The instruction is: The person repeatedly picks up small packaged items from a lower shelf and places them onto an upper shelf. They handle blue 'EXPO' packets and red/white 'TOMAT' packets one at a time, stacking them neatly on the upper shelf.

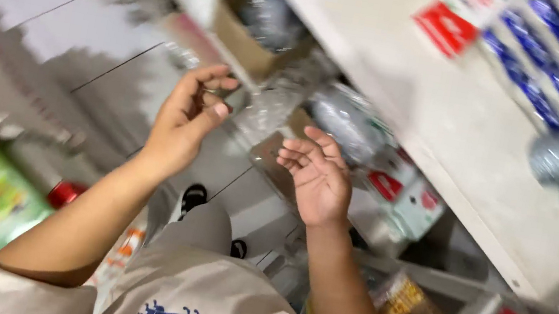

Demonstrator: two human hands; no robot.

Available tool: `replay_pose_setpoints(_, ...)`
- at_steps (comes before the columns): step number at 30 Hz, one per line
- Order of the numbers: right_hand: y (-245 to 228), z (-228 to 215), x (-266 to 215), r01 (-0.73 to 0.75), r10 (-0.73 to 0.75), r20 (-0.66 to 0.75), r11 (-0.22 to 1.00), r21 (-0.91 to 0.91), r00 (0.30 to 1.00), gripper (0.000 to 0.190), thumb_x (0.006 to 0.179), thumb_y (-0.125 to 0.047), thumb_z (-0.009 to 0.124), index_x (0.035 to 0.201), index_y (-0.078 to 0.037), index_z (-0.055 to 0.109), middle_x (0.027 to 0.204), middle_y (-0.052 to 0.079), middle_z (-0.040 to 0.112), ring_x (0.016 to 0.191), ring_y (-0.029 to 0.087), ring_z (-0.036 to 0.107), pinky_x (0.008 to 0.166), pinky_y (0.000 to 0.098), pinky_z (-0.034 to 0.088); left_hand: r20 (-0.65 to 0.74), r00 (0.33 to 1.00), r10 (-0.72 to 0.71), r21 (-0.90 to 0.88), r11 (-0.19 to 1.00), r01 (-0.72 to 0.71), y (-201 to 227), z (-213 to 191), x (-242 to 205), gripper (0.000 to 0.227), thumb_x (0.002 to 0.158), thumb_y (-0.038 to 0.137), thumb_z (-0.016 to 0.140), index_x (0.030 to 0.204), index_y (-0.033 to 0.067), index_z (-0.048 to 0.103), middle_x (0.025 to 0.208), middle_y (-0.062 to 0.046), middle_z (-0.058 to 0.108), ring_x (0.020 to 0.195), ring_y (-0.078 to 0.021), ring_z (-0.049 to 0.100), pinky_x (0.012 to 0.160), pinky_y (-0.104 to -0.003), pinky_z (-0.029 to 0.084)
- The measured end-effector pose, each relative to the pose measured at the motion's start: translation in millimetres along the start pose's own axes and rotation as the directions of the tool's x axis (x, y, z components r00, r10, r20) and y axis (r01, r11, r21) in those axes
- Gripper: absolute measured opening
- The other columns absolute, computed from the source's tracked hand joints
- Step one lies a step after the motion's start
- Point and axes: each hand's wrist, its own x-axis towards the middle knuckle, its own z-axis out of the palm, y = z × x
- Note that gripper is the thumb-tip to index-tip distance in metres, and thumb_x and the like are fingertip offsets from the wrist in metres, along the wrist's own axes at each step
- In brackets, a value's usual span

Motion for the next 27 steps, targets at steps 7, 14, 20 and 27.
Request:
replay_pose_setpoints(7, 75, 53, -9, -0.159, 0.163, 0.146, 0.987, -0.035, 0.976, 0.035, 0.100, -0.007, 0.053, 0.133, 0.003, 0.058, 0.111, 0.019, 0.070, 0.104, 0.029, 0.067, 0.097, 0.0464, 0.055, -0.345, 0.937, -0.054, 0.061, 0.995, 0.080, 19, -72, -126, 0.039, 0.098, 0.006, 0.059, 0.137, 0.0052, 0.053, 0.121, -0.004, 0.066, 0.085, -0.0054, 0.058, 0.073, -0.023, 0.050)
replay_pose_setpoints(14, 187, 136, -42, -0.380, 0.421, 0.253, 0.904, -0.194, 0.871, 0.035, 0.099, -0.006, 0.053, 0.132, 0.004, 0.059, 0.112, 0.018, 0.069, 0.104, 0.027, 0.067, 0.094, 0.0453, 0.055, -0.561, 0.828, 0.026, 0.316, 0.931, 0.185, 64, -157, -247, 0.029, 0.101, 0.012, 0.065, 0.129, 0.0068, 0.061, 0.100, -0.002, 0.069, 0.076, -0.0066, 0.054, 0.067, -0.023, 0.046)
replay_pose_setpoints(20, 319, 218, -86, -0.519, 0.684, 0.343, 0.720, -0.460, 0.644, 0.040, 0.098, -0.008, 0.053, 0.135, 0.007, 0.059, 0.121, 0.021, 0.070, 0.111, 0.029, 0.067, 0.099, 0.0434, 0.055, -0.744, 0.636, 0.207, 0.556, 0.719, 0.417, 91, -273, -375, 0.030, 0.098, 0.015, 0.068, 0.127, 0.0055, 0.063, 0.107, -0.008, 0.067, 0.087, -0.0177, 0.062, 0.067, -0.030, 0.050)
replay_pose_setpoints(27, 461, 258, -113, -0.348, 0.780, 0.118, 0.403, -0.846, 0.615, 0.065, 0.092, -0.005, 0.059, 0.153, 0.000, 0.038, 0.146, 0.012, 0.052, 0.125, 0.019, 0.055, 0.104, 0.0352, 0.049, -0.847, 0.525, -0.089, 0.342, 0.665, 0.664, 38, -345, -465, 0.052, 0.090, 0.028, 0.074, 0.129, -0.0027, 0.057, 0.105, -0.017, 0.064, 0.077, -0.0290, 0.066, 0.071, -0.040, 0.053)
